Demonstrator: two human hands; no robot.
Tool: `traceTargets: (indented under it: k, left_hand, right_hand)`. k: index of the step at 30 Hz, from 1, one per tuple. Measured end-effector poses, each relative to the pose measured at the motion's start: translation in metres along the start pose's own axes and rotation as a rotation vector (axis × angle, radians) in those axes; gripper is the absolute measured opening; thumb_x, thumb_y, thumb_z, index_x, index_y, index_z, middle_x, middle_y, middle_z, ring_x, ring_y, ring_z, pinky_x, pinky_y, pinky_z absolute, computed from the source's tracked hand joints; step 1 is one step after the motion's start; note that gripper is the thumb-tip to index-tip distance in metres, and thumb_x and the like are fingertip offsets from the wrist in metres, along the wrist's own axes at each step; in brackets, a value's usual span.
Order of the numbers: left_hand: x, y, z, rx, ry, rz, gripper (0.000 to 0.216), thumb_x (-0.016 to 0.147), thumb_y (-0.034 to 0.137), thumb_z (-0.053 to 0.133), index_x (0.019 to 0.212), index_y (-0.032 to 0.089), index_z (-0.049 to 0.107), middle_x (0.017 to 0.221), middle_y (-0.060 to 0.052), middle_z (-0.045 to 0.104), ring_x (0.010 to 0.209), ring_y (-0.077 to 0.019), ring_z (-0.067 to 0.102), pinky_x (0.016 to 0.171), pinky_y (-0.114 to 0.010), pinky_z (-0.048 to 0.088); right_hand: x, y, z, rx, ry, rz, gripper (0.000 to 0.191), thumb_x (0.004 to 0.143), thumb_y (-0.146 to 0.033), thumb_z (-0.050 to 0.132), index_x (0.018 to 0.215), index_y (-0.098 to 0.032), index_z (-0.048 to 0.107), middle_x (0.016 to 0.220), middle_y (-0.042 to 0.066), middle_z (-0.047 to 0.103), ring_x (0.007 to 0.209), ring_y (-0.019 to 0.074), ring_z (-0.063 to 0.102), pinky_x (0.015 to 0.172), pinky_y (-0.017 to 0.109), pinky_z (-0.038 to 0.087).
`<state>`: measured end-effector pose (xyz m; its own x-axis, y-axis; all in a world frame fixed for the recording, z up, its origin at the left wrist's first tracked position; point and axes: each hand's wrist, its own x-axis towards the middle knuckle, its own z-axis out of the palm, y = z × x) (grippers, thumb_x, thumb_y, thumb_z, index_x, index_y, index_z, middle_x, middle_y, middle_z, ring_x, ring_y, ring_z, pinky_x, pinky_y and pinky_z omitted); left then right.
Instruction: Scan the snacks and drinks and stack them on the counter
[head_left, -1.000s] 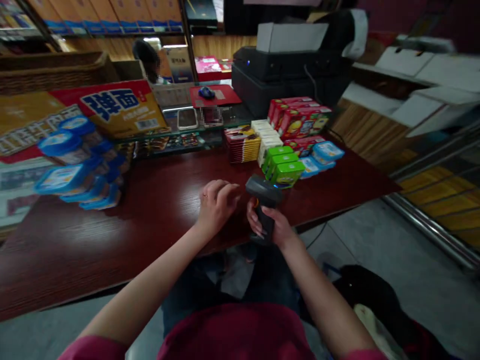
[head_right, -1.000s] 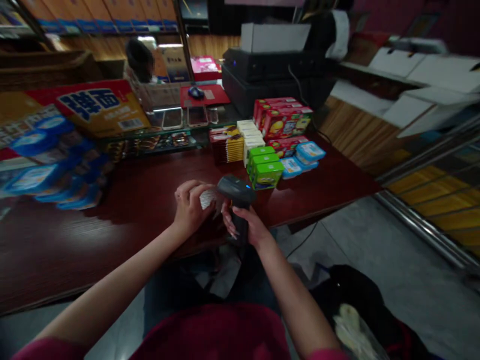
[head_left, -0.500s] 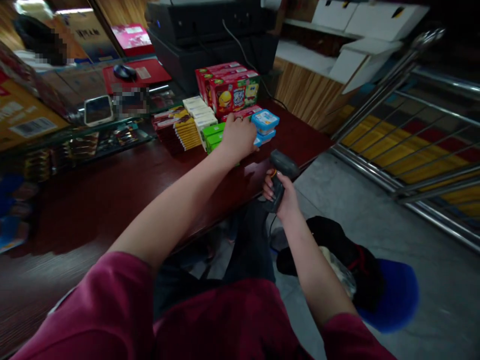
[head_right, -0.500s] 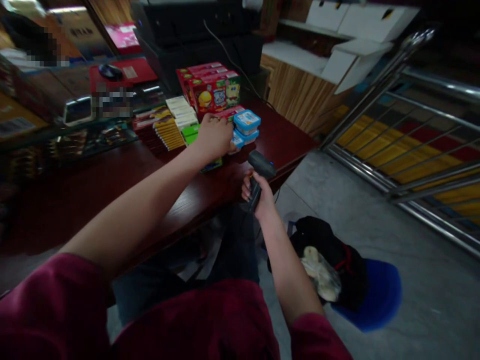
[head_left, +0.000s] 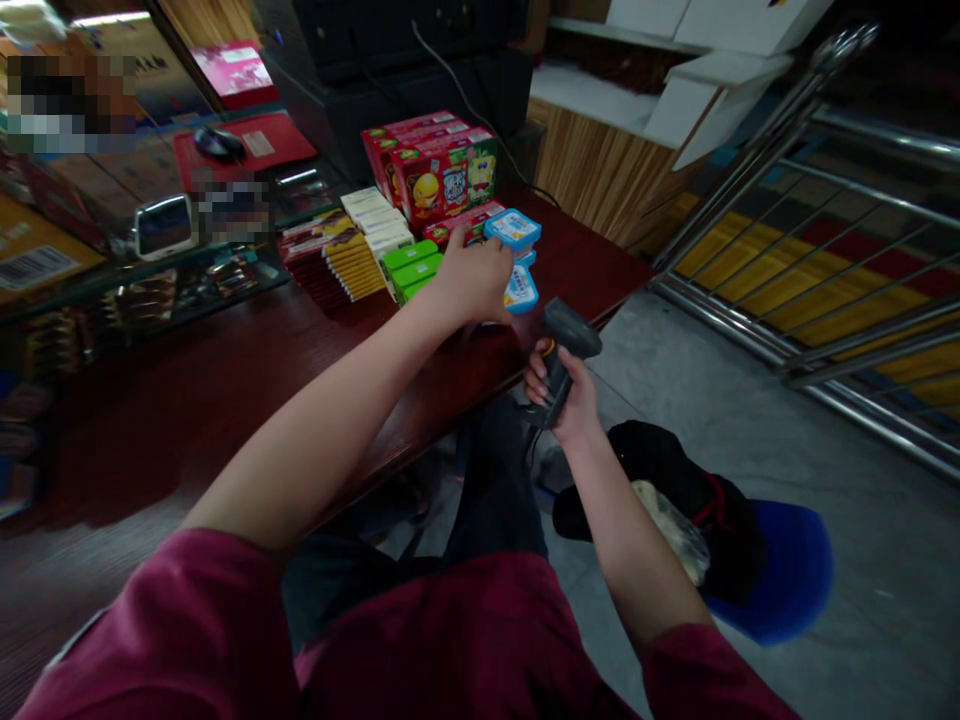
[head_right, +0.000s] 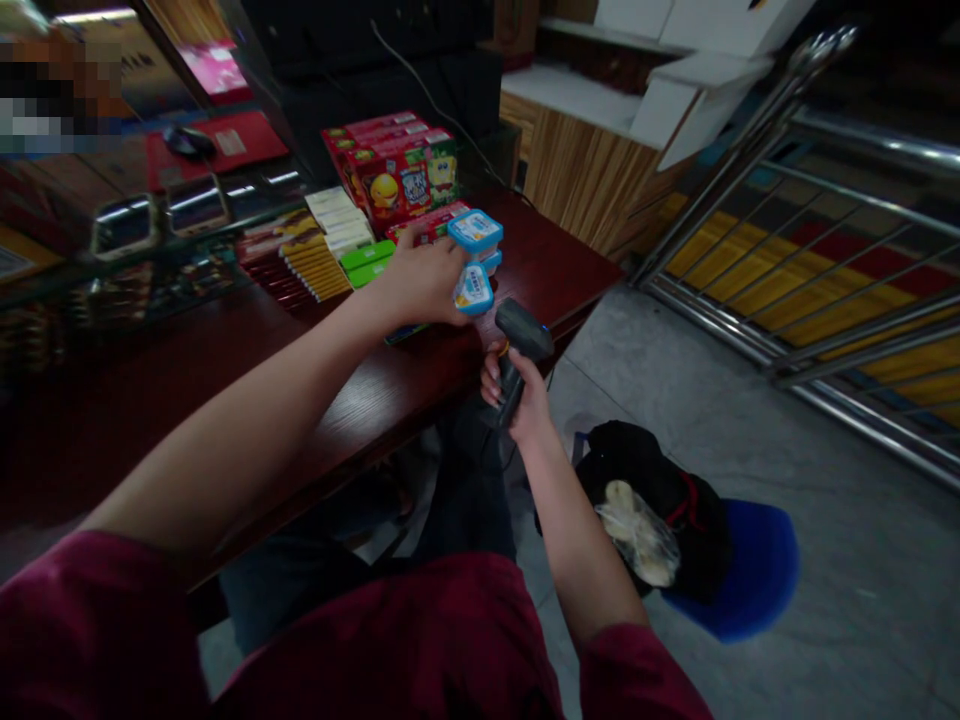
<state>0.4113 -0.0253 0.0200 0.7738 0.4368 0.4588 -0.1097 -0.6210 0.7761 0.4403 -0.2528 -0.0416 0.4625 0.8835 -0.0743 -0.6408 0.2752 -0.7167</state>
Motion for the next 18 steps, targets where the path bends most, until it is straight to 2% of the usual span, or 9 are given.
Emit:
traceTargets:
  k: [2,5,9,11,13,18]
  left_hand:
    - [-0.016,0.019,-0.022,-0.050,-0.008,-0.003,0.043,0.066,0.017,0.087,0.106,0.013,0.072,0.107,-0.009,0.065,0.136,-0.0413,0.049,0.125,-0.063,0.018]
    - [-0.049,0.046,-0.072,-0.184,-0.023,-0.078,0.047,0.067,0.021,0.088,0.111,0.014,0.074,0.110,-0.009,0.068,0.132,-0.0391,0.056,0.120,-0.057,0.035]
    - [-0.114,0.064,-0.137,-0.285,-0.154,-0.258,0.067,0.064,0.036,0.093,0.126,0.020,0.073,0.132,-0.010,0.070,0.132,-0.0379,0.061,0.117,-0.053,0.044]
    - [-0.152,0.060,-0.161,-0.405,-0.096,-0.331,0.074,0.066,0.045,0.092,0.133,0.022,0.069,0.141,-0.011,0.067,0.135,-0.0384,0.059,0.116,-0.051,0.046]
    - [-0.189,0.050,-0.182,-0.532,0.023,-0.376,0.081,0.068,0.051,0.091,0.140,0.024,0.064,0.146,-0.012,0.064,0.136,-0.0378,0.059,0.114,-0.049,0.050]
    - [-0.272,0.025,-0.229,-0.736,0.291,-0.462,0.088,0.075,0.052,0.087,0.151,0.025,0.051,0.153,-0.014,0.057,0.132,-0.0358,0.063,0.109,-0.048,0.055]
  right_hand:
    - [-0.006,-0.003,0.001,-0.022,-0.006,-0.018,0.028,0.079,-0.045,0.070,0.094,-0.024,0.057,0.066,-0.007,0.043,0.046,0.0072,0.031,0.037,0.018,0.027]
    - [-0.010,-0.005,0.013,-0.018,-0.077,-0.021,0.029,0.077,-0.045,0.072,0.092,-0.024,0.058,0.065,-0.006,0.045,0.045,0.0075,0.028,0.035,0.018,0.027]
    - [-0.005,0.009,0.048,-0.014,-0.268,0.077,0.029,0.078,-0.044,0.074,0.092,-0.022,0.060,0.065,-0.006,0.048,0.044,0.0071,0.029,0.033,0.017,0.028]
    - [0.001,0.025,0.071,-0.026,-0.359,0.171,0.028,0.080,-0.043,0.074,0.094,-0.021,0.061,0.065,-0.006,0.051,0.044,0.0072,0.032,0.032,0.017,0.030]
    - [0.008,0.044,0.095,-0.053,-0.428,0.292,0.028,0.080,-0.041,0.074,0.096,-0.020,0.062,0.067,-0.005,0.053,0.044,0.0071,0.037,0.033,0.017,0.032]
    - [0.024,0.099,0.155,-0.120,-0.519,0.530,0.025,0.083,-0.036,0.073,0.096,-0.018,0.062,0.067,-0.005,0.055,0.044,0.0066,0.042,0.034,0.016,0.033]
